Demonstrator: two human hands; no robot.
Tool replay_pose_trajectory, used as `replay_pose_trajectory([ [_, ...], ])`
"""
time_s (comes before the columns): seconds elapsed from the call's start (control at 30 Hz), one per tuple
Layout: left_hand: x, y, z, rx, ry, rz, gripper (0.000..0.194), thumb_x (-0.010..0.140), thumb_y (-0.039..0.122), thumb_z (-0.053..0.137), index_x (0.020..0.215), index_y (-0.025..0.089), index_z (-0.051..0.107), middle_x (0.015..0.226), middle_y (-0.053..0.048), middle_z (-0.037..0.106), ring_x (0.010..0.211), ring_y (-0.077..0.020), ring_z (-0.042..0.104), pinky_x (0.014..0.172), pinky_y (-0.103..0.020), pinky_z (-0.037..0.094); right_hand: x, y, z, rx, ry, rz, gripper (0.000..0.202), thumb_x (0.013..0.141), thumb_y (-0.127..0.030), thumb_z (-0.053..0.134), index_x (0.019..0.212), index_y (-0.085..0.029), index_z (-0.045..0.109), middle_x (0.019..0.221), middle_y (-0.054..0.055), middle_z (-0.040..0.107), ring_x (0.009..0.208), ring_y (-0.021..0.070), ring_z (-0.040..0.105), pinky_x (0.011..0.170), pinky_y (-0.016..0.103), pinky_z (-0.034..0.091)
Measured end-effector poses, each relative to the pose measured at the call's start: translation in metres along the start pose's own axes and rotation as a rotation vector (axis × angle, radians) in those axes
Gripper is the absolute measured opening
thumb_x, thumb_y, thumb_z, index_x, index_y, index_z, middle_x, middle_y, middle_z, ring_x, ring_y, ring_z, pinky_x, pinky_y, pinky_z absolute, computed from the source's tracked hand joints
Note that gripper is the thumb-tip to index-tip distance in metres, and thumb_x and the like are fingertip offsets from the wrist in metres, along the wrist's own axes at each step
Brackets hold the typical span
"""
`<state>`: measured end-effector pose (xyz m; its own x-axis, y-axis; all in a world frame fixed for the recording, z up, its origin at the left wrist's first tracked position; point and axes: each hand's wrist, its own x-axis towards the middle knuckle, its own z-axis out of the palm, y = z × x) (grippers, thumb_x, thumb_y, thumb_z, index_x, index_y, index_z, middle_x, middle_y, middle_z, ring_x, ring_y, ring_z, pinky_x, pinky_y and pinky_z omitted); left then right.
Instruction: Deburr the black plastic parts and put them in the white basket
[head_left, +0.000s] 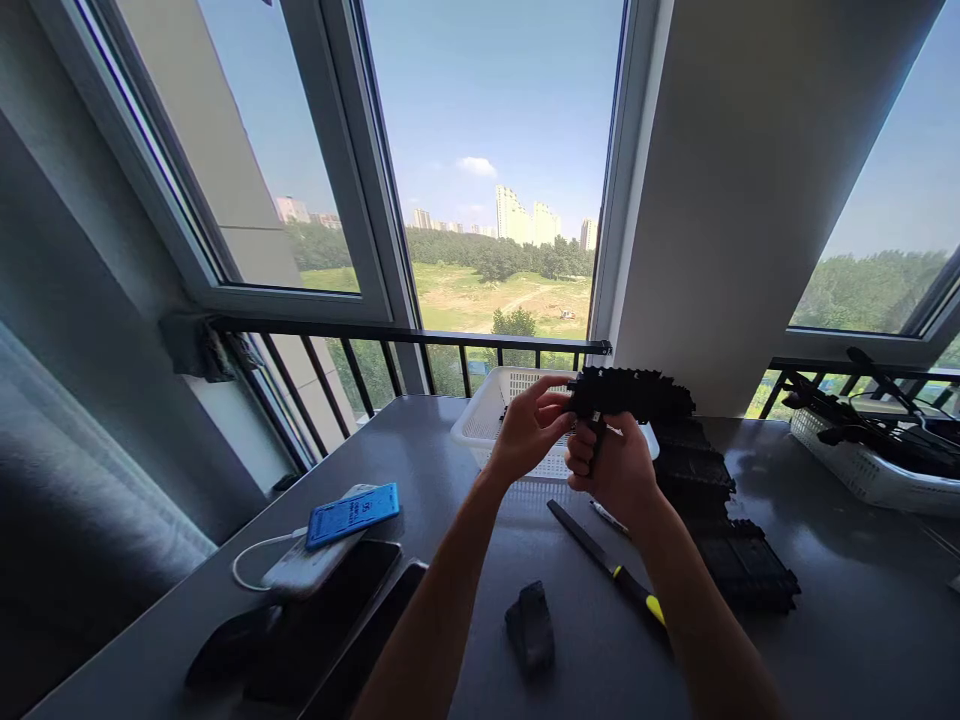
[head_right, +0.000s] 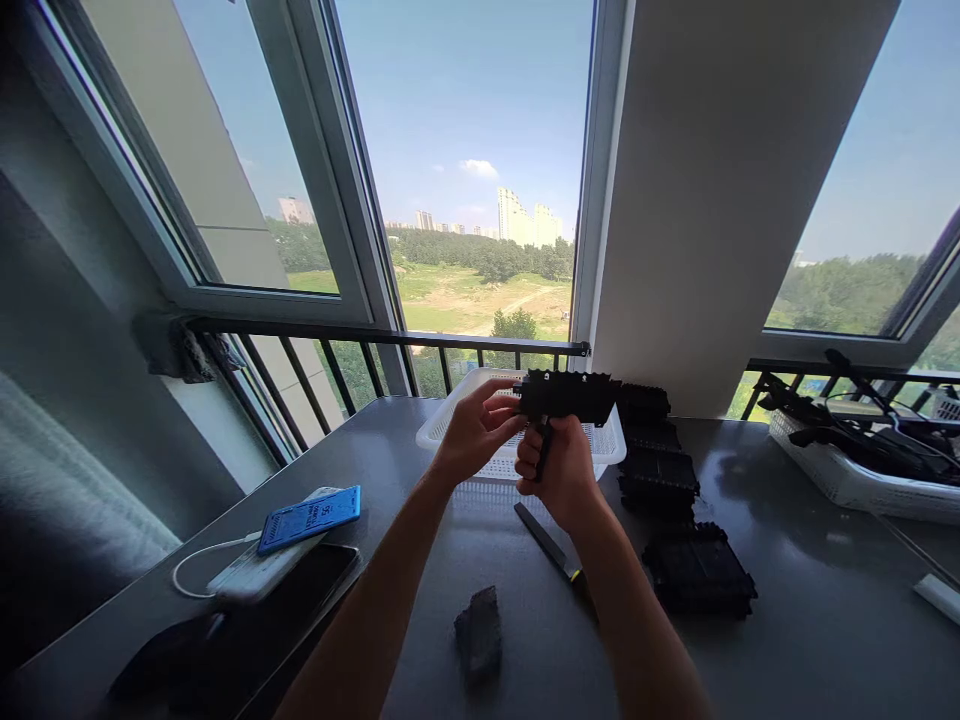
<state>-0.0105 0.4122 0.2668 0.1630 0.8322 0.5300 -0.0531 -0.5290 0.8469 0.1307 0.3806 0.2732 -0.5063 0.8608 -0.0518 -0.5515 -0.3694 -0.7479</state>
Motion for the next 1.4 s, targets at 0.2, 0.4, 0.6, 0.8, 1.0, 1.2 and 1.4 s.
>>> replay_pose_trajectory([
  [0.2,0.001,0.001,-0.006,0.003,0.064,-0.009,0.043,0.071,0.019,0.068,0.113,0.019,0.055,0.090,-0.004,0.068,0.078,-0.0143,0.068,0.072,-0.023,0.051,-0.003,-0.008,-0.004,-0.026,0.020,-0.018,0.034,0.080,-0.049,0.034,0.061,-0.021,0.037,0.057,-0.003,0.032,0.050,0.0112,0.029,0.042,0.021,0.023],
  [0.4,0.002,0.004,-0.010,0.036,0.200,-0.063,0.046,0.069,0.018,0.068,0.113,0.019,0.055,0.090,-0.004,0.067,0.079,-0.0160,0.068,0.070,-0.025,0.052,-0.001,-0.018,-0.018,-0.089,0.172,-0.105,0.029,0.077,-0.044,0.038,0.060,-0.021,0.035,0.055,-0.004,0.029,0.047,0.0098,0.024,0.040,0.019,0.019],
  [0.6,0.002,0.002,-0.011,0.044,0.226,-0.074,0.046,0.068,0.017,0.067,0.113,0.019,0.056,0.090,-0.003,0.065,0.080,-0.0161,0.068,0.073,-0.027,0.053,0.001,-0.019,-0.025,-0.102,0.186,-0.104,0.024,0.073,-0.041,0.041,0.060,-0.021,0.034,0.054,-0.004,0.031,0.046,0.0098,0.025,0.039,0.019,0.019],
  [0.8,0.002,0.004,-0.010,0.058,0.214,-0.067,0.044,0.069,0.016,0.066,0.111,0.019,0.056,0.089,-0.003,0.065,0.079,-0.0150,0.067,0.070,-0.026,0.052,0.001,-0.020,-0.024,-0.068,0.164,-0.058,0.022,0.074,-0.039,0.037,0.060,-0.022,0.034,0.054,-0.004,0.031,0.046,0.0107,0.026,0.039,0.020,0.021],
  [1.0,0.001,0.004,-0.010,0.077,0.189,-0.033,0.041,0.069,0.014,0.064,0.109,0.019,0.056,0.088,-0.003,0.066,0.080,-0.0145,0.066,0.070,-0.025,0.051,-0.002,-0.022,-0.024,-0.003,0.123,-0.044,0.021,0.074,-0.037,0.038,0.061,-0.022,0.033,0.055,-0.004,0.030,0.046,0.0107,0.025,0.039,0.020,0.019],
  [1.2,0.001,0.004,-0.010,0.075,0.190,-0.038,0.041,0.069,0.016,0.065,0.109,0.019,0.056,0.088,-0.003,0.066,0.081,-0.0154,0.067,0.071,-0.025,0.050,-0.003,-0.021,-0.026,-0.013,0.057,-0.053,0.025,0.074,-0.042,0.040,0.062,-0.021,0.034,0.056,-0.004,0.030,0.048,0.0105,0.028,0.041,0.020,0.024],
  [1.4,0.003,0.002,-0.014,0.024,0.294,-0.075,0.044,0.066,0.019,0.070,0.109,0.019,0.058,0.090,-0.004,0.067,0.082,-0.0172,0.067,0.075,-0.029,0.052,-0.011,-0.030,-0.025,-0.218,0.070,-0.242,0.035,0.075,-0.055,0.053,0.073,-0.021,0.044,0.059,-0.005,0.036,0.049,0.0088,0.029,0.041,0.018,0.022],
])
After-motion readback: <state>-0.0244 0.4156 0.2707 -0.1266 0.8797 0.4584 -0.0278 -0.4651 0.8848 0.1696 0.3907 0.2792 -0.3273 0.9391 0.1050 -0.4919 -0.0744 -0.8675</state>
